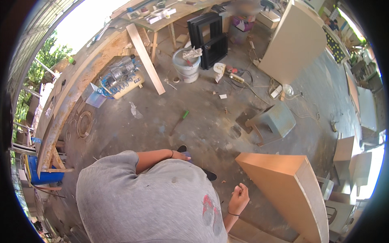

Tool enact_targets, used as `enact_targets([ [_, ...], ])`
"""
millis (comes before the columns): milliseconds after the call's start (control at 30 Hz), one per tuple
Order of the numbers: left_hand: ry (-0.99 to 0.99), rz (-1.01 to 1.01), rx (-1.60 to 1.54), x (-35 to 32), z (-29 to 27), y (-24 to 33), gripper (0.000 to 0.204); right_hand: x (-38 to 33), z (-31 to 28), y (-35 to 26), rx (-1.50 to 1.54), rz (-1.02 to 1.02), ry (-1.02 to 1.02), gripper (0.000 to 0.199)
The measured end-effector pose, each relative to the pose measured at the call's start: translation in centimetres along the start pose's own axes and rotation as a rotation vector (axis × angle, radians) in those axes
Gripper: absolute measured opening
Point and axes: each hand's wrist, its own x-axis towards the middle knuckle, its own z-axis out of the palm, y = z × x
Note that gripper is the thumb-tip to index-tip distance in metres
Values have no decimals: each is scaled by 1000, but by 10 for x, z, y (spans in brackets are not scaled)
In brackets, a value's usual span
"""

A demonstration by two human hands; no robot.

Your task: The person applies adhesive from a bottle to the edge of a wood piece and then spreads it across the surface using a flat applicator.

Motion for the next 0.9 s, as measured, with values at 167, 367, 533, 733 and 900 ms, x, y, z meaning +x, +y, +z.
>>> enact_targets([
  [167,41,-84,-29,-86,-33,-11,91,19,52,-42,26,-74,-65,24],
  [367,268,-156,-33,-94,-35,-78,91,13,113,-70,138,-39,-211,24],
  [533,571,-61,-54,-81,-78,-54,80,15,107,-72,99,-25,-125,23],
  [733,1009,99,-272,-75,-204,-6,61,43,109,-61,172,27,-10,22],
  [900,1411,170,-247,-115,-327,8,45,95,131,-62,199,-40,-16,22],
])
